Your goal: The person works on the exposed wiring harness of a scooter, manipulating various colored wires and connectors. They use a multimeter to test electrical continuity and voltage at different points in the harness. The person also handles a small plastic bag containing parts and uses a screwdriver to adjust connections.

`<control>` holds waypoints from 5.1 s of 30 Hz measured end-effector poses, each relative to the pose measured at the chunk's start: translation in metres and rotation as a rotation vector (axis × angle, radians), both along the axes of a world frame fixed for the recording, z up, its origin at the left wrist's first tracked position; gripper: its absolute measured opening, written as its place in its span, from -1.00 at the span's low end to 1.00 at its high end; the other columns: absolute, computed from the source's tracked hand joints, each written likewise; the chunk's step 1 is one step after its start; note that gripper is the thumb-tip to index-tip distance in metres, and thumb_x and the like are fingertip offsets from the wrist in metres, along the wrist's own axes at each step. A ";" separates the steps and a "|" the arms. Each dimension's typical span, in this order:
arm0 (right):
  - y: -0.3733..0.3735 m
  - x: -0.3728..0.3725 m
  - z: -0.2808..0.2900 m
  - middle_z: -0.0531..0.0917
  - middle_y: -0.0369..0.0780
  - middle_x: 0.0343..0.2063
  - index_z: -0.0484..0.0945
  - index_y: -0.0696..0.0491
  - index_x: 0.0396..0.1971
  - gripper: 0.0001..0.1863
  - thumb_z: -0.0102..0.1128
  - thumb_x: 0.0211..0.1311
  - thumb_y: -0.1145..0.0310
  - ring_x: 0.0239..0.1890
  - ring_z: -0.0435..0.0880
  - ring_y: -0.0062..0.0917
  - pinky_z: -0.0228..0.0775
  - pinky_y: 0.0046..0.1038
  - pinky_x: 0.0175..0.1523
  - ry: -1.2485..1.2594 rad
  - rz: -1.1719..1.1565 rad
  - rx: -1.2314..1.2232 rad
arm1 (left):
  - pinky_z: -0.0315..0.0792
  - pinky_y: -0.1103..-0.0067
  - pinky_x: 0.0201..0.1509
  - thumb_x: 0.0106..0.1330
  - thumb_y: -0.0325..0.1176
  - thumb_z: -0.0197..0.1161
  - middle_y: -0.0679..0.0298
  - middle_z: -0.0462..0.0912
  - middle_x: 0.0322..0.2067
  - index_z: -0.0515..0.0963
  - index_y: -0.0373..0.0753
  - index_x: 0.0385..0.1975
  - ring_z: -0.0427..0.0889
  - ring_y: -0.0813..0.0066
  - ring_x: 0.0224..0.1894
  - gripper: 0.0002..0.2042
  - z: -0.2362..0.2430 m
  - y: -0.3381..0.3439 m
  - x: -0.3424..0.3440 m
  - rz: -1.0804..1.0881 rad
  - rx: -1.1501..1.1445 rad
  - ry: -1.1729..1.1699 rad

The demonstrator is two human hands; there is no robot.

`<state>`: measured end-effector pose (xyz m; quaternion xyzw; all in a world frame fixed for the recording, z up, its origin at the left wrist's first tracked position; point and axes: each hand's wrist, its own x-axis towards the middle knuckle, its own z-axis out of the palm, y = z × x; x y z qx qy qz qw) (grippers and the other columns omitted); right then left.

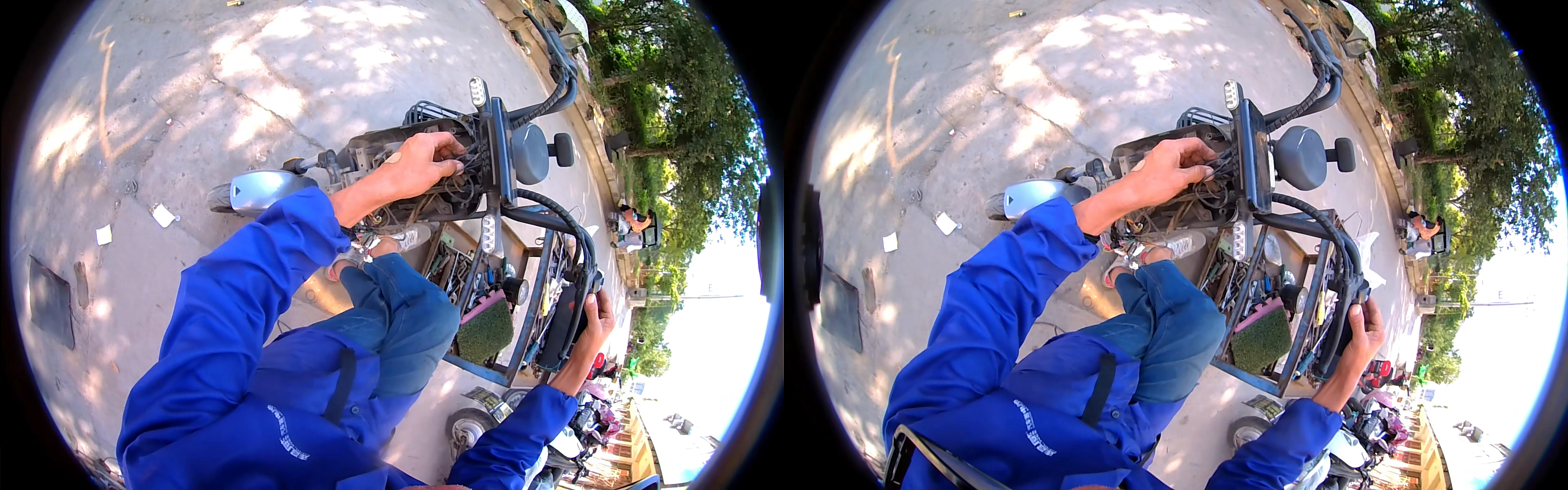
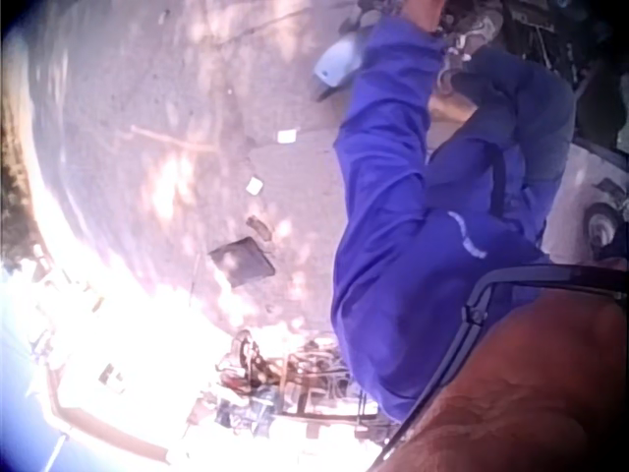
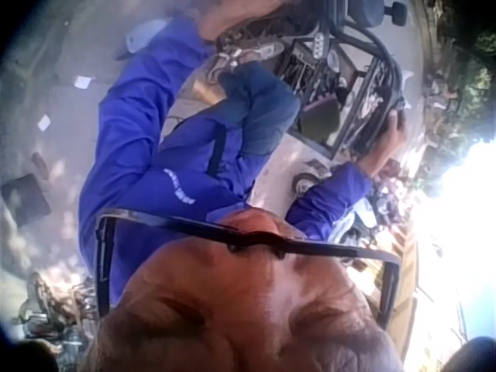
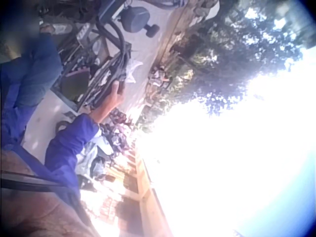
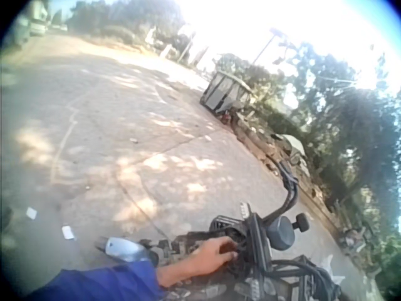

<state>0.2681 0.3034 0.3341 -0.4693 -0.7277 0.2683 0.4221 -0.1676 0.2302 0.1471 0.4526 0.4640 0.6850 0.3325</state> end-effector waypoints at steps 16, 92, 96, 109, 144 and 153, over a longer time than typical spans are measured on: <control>-0.010 -0.006 0.006 0.72 -0.11 -0.06 0.49 0.40 0.25 -0.38 0.44 0.30 0.34 -0.07 0.68 -0.54 0.47 -0.54 0.15 -0.001 -0.056 -0.075 | 0.58 0.47 -0.15 0.35 -0.32 0.34 0.16 0.74 -0.29 0.59 -0.42 -0.16 0.68 0.42 -0.28 -0.74 -0.001 -0.039 -0.005 -0.019 -0.066 -0.132; -0.008 -0.015 0.022 0.67 -0.15 -0.37 0.60 0.25 -0.07 -0.42 0.42 0.17 0.02 -0.40 0.64 -0.49 0.46 -0.51 -0.28 -0.109 0.043 -0.225 | 0.54 0.14 -0.11 0.36 -0.28 0.24 0.06 0.75 -0.31 0.71 -0.23 -0.23 0.72 -0.05 -0.19 -0.81 -0.020 0.002 0.008 0.118 0.001 -0.101; -0.010 -0.009 0.030 0.68 -0.14 -0.36 0.59 0.26 -0.07 -0.41 0.43 0.18 0.01 -0.41 0.68 -0.49 0.56 -0.50 -0.29 -0.145 0.058 -0.295 | 0.57 0.31 -0.12 0.38 -0.35 0.28 0.04 0.74 -0.32 0.69 -0.28 -0.16 0.73 0.02 -0.22 -0.82 -0.020 0.006 0.007 0.161 0.035 -0.042; -0.016 -0.020 0.018 0.72 -0.24 -0.29 0.63 0.23 -0.04 -0.45 0.52 0.18 0.07 -0.34 0.68 -0.57 0.54 -0.55 -0.23 -0.057 0.032 -0.213 | 0.53 0.29 -0.08 0.43 -0.19 0.24 0.00 0.75 -0.29 0.69 -0.31 -0.06 0.71 0.08 -0.22 -0.69 -0.003 0.000 0.009 0.137 -0.052 -0.058; -0.015 -0.017 -0.005 0.74 -0.01 -0.26 0.62 0.11 0.16 -0.44 0.49 0.13 0.31 -0.44 0.65 -0.25 0.49 -0.34 -0.24 0.010 0.113 0.278 | 0.45 0.58 -0.49 0.46 -0.52 0.09 0.18 0.73 -0.37 0.64 -0.44 -0.22 0.62 0.53 -0.48 -0.83 0.049 -0.004 0.016 0.327 -0.382 0.451; -0.018 -0.017 0.003 0.76 0.03 -0.23 0.64 0.15 0.12 -0.45 0.44 0.14 0.22 -0.23 0.74 -0.11 0.55 -0.22 -0.06 0.020 0.123 0.166 | 0.51 0.58 -0.38 0.52 -0.39 0.17 0.22 0.71 -0.29 0.63 -0.36 -0.17 0.64 0.53 -0.35 -0.83 0.034 -0.007 0.013 0.314 -0.399 0.346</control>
